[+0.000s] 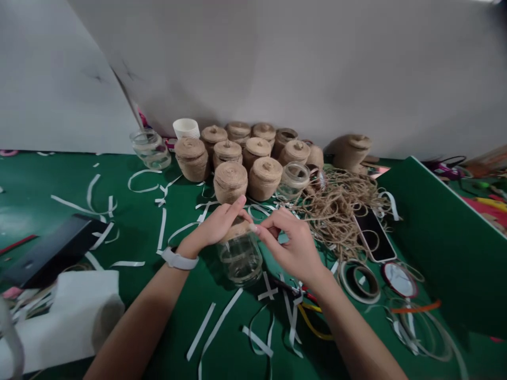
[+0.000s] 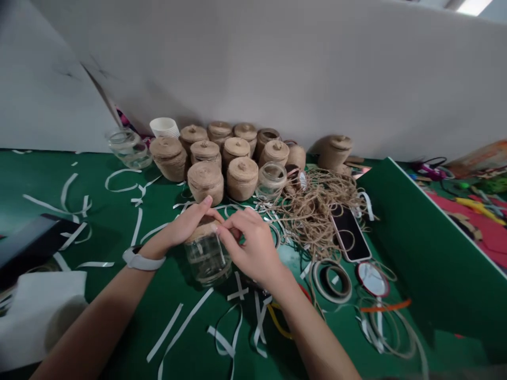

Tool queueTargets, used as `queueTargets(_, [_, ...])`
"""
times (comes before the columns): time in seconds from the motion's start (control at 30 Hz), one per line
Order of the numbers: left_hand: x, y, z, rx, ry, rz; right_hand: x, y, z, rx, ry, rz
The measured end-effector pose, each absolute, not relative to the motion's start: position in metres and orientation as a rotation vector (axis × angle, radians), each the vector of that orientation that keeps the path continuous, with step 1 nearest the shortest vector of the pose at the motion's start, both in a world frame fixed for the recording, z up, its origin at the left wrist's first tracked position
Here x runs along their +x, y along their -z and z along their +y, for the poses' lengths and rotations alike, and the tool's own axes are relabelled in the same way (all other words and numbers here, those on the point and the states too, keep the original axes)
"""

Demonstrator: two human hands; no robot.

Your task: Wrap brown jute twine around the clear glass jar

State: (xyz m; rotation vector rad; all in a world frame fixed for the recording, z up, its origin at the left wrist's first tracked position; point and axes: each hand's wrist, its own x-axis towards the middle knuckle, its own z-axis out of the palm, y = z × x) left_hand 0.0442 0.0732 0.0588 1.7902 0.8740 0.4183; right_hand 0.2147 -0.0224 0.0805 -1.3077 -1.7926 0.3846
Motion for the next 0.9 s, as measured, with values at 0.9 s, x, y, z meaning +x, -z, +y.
queueTargets(0.9, [0.04,-0.068,0.038,2.093,-0.806,1.163,0.169,-0.026,-0.046,-1.553,-0.56,-1.152])
